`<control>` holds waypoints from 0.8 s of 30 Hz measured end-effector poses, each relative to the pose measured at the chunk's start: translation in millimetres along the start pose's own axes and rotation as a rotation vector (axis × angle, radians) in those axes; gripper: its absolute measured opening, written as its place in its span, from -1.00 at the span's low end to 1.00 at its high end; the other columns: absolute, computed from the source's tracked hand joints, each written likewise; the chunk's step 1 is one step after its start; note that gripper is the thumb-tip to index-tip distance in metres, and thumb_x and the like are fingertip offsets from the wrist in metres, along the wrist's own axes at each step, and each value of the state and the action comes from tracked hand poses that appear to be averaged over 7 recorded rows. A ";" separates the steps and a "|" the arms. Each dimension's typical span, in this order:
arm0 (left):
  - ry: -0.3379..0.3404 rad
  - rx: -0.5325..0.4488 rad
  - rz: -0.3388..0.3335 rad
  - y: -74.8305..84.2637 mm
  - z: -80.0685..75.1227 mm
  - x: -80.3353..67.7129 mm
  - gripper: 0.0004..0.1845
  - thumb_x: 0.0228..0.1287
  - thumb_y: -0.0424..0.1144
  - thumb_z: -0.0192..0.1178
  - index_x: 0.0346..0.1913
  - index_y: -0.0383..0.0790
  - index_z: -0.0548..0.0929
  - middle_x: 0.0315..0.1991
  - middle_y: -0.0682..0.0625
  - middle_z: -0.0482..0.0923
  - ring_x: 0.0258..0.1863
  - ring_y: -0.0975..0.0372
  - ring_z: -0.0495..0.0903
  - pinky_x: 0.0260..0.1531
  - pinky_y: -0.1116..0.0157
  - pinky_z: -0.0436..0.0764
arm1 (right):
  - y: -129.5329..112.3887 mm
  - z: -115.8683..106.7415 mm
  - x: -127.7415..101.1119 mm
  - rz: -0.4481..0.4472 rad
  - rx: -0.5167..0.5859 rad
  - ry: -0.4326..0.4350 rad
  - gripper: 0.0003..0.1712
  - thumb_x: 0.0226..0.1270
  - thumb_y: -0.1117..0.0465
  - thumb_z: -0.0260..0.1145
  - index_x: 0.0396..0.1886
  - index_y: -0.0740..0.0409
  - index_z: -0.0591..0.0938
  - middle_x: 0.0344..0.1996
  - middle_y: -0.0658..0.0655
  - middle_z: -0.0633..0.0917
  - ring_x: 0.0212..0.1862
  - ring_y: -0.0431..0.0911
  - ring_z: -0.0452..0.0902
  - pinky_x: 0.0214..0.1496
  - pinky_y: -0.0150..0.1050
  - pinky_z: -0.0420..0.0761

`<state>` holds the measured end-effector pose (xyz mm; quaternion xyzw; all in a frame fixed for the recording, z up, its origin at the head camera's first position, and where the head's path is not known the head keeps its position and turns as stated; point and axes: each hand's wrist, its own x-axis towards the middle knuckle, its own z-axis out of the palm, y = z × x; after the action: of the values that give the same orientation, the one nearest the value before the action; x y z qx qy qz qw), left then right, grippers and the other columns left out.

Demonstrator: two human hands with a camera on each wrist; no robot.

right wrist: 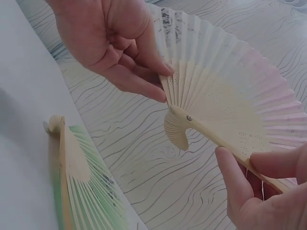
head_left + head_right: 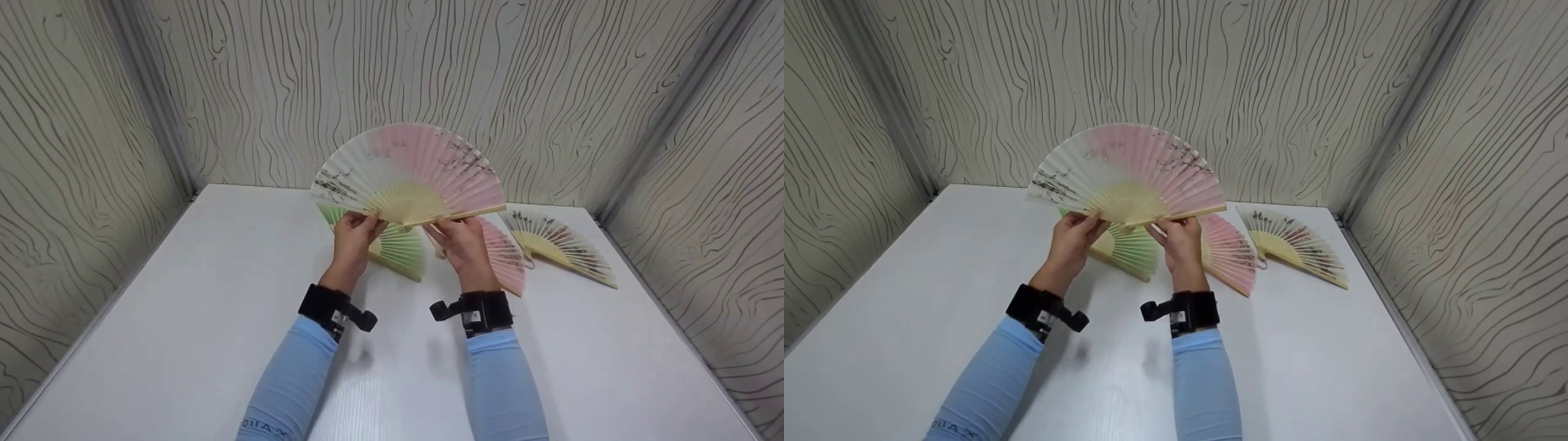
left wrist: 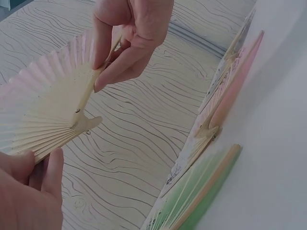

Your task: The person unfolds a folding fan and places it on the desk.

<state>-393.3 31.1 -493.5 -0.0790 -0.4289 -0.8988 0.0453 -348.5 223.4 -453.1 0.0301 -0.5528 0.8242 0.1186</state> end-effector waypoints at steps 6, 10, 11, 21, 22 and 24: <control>0.083 -0.160 -0.026 -2.9 6.2 -2.6 -0.90 0.63 -0.45 0.16 0.06 -0.38 0.51 -0.05 -0.13 0.60 -0.12 0.21 0.75 0.16 0.34 0.82 | 6.0 4.5 0.9 0.017 0.167 0.023 -0.27 0.67 0.52 0.07 0.71 0.09 0.26 0.56 0.22 0.45 0.37 0.03 0.62 0.39 -0.12 0.73; 0.142 -0.178 0.007 -1.8 6.7 -2.9 -0.83 0.64 -0.42 0.18 -0.20 -0.26 0.42 -0.16 -0.10 0.59 -0.20 0.24 0.75 0.09 0.36 0.84 | 11.1 10.9 2.1 0.013 0.202 0.040 -0.30 0.66 0.52 0.08 0.69 0.11 0.28 0.42 0.18 0.52 0.17 -0.08 0.71 0.35 -0.16 0.75; 0.155 -0.178 0.014 -1.1 6.3 -2.7 -0.80 0.63 -0.42 0.18 -0.22 -0.25 0.41 -0.18 -0.09 0.61 -0.21 0.24 0.75 0.07 0.36 0.84 | 12.0 12.4 2.2 0.008 0.209 0.048 -0.33 0.66 0.50 0.09 0.66 0.12 0.31 0.36 0.17 0.54 0.13 -0.09 0.72 0.33 -0.18 0.76; 0.221 -0.182 0.042 7.1 0.7 -0.9 -0.91 0.61 -0.40 0.22 -0.13 -0.28 0.53 -0.17 -0.07 0.67 -0.23 0.24 0.77 -0.02 0.41 0.84 | 14.5 16.0 5.6 -0.137 0.289 0.119 -0.86 0.66 0.37 0.22 0.08 0.13 0.56 -0.07 0.02 0.76 -0.04 -0.19 0.83 0.24 -0.20 0.81; 0.226 -0.184 0.046 7.9 0.5 -0.8 -0.92 0.61 -0.40 0.23 -0.13 -0.28 0.54 -0.16 -0.06 0.68 -0.22 0.24 0.77 -0.02 0.40 0.85 | 13.9 15.5 5.8 -0.156 0.292 0.130 -0.86 0.65 0.40 0.22 0.06 0.14 0.56 -0.10 0.01 0.77 -0.06 -0.19 0.83 0.23 -0.20 0.82; 0.234 -0.184 0.055 9.5 0.0 -0.3 -0.92 0.60 -0.41 0.24 -0.13 -0.28 0.54 -0.18 -0.06 0.69 -0.22 0.24 0.77 -0.01 0.39 0.85 | 12.5 14.7 6.0 -0.176 0.295 0.148 -0.83 0.62 0.44 0.24 0.06 0.16 0.58 -0.13 0.02 0.76 -0.09 -0.19 0.84 0.20 -0.20 0.83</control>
<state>-391.6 25.2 -486.3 0.0106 -0.3343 -0.9357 0.1121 -358.4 206.4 -457.6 0.0346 -0.4110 0.8827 0.2252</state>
